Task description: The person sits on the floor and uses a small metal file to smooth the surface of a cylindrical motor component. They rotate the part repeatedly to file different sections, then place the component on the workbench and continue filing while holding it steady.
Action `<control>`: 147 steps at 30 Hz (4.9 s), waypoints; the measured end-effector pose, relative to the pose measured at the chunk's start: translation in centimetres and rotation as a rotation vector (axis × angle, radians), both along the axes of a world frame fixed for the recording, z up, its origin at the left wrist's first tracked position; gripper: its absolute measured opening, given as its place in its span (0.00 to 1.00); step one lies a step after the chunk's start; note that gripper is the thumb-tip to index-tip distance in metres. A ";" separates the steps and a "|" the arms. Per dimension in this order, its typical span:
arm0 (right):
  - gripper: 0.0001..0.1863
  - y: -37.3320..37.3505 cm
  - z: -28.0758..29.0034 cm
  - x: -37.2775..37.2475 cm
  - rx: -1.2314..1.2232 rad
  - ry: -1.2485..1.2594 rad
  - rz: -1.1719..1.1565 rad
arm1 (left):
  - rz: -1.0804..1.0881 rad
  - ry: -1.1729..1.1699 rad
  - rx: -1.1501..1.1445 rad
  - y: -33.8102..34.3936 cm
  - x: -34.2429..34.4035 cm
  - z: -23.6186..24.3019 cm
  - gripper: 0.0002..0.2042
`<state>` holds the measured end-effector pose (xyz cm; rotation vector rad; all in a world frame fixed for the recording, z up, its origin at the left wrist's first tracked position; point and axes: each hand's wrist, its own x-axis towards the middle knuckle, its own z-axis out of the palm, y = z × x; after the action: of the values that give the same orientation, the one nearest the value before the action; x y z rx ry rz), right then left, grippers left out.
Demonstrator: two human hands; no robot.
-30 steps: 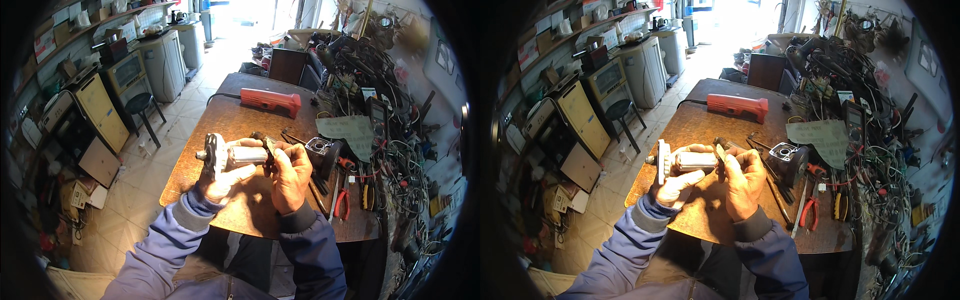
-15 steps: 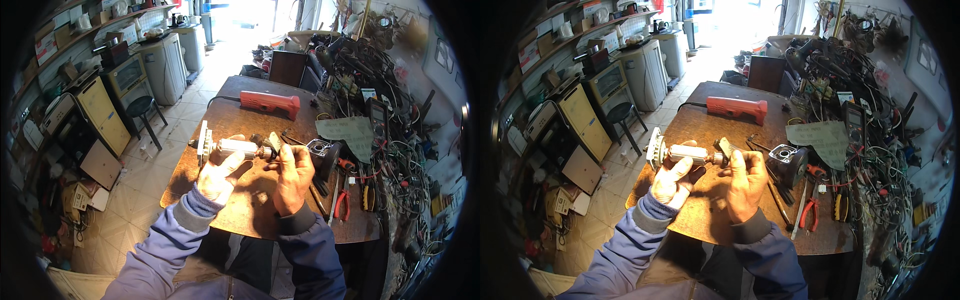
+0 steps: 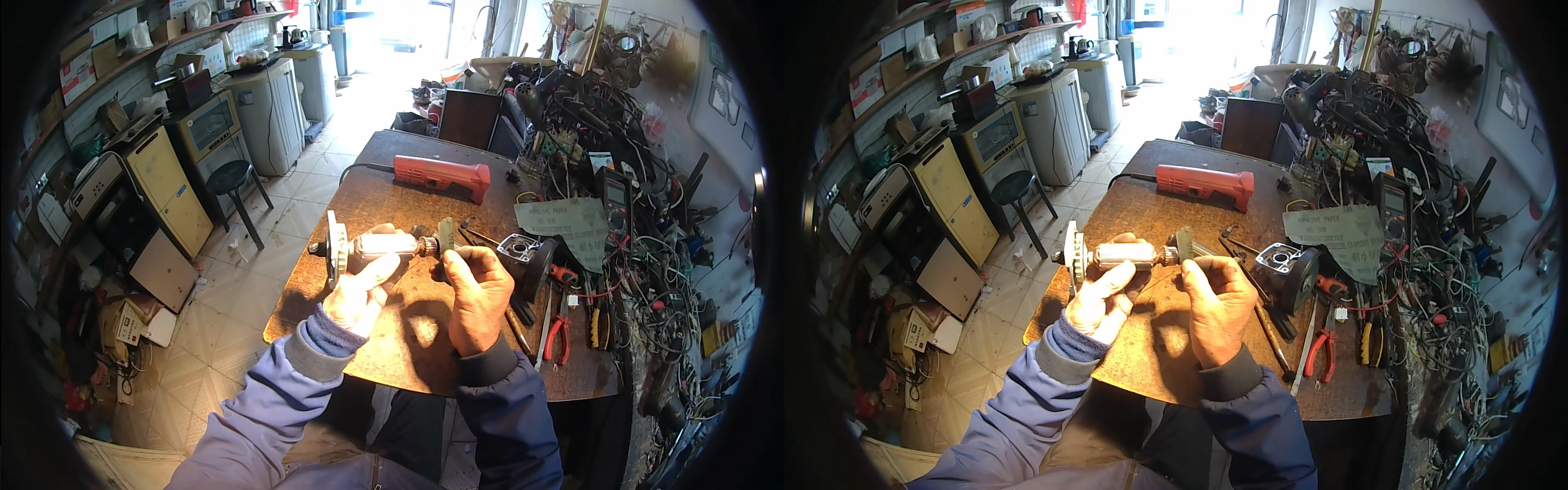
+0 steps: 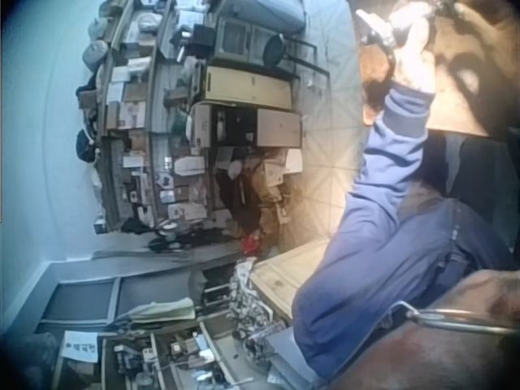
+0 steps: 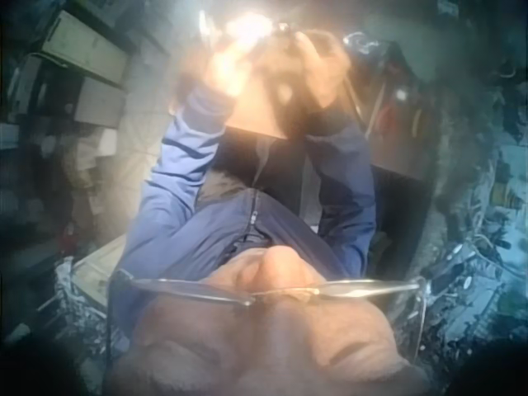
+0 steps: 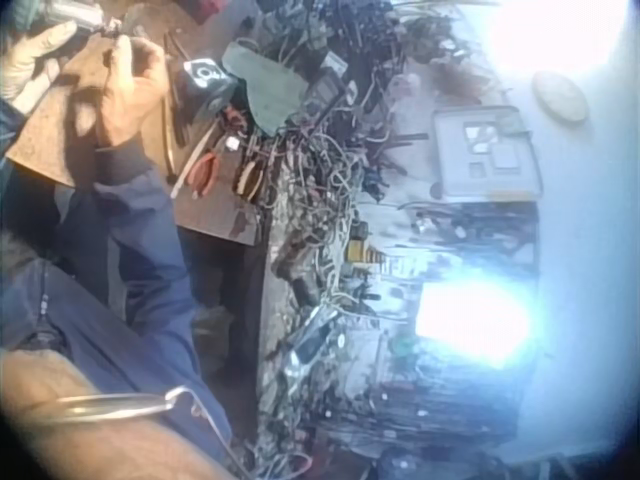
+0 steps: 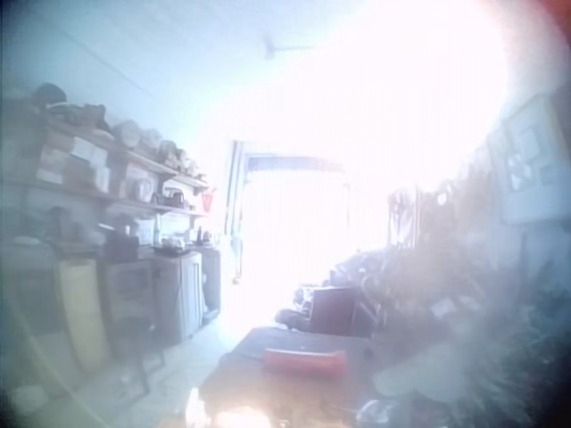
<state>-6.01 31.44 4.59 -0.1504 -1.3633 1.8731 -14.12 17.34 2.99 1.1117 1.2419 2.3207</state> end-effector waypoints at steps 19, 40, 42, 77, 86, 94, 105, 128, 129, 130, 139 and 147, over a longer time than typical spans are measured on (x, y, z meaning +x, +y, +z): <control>0.03 -0.5 -1.4 -0.9 0.099 -0.002 -0.054 | -0.156 -0.475 0.086 0.9 0.8 1.5 0.20; 0.07 0.1 0.8 -0.5 -0.242 0.106 -0.002 | -0.213 -0.386 0.124 0.6 0.7 1.8 0.21; 0.06 1.0 0.3 -0.2 -0.197 0.106 0.020 | -0.230 -0.610 0.207 0.2 -0.1 1.3 0.19; 0.15 0.2 0.0 -0.2 0.192 -0.057 0.323 | -0.119 -0.495 0.235 0.7 -1.1 -0.2 0.16; 0.13 -0.7 0.3 0.0 0.199 -0.069 0.316 | -0.015 -0.363 0.104 0.5 -1.3 -0.6 0.13; 0.10 0.2 0.6 0.1 -0.109 -0.130 0.468 | -0.144 -0.369 0.242 0.6 -0.8 -0.3 0.10; 0.13 0.2 0.2 0.2 0.225 -0.012 0.294 | -0.250 -0.448 0.294 0.4 -0.8 0.3 0.13; 0.16 0.6 -0.1 -0.1 0.103 -0.096 0.417 | -0.210 -0.498 0.292 0.4 -1.1 -0.2 0.15; 0.16 0.5 0.0 0.0 0.090 -0.094 0.432 | -0.222 -0.510 0.293 0.3 -1.1 0.0 0.15; 0.16 0.5 -0.1 -0.1 0.090 -0.077 0.438 | -0.233 -0.523 0.294 0.3 -1.1 0.1 0.16; 0.17 0.8 -1.0 -0.6 0.126 0.010 0.449 | -0.244 -0.526 0.298 0.4 -1.7 -0.3 0.24; 0.17 0.7 -0.9 -0.6 0.173 -0.034 0.439 | -0.284 -0.561 0.276 -0.2 -1.2 0.6 0.26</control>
<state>-6.59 32.15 3.65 0.2242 -1.6758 2.0958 -15.29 17.17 3.60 0.5818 0.5384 2.3793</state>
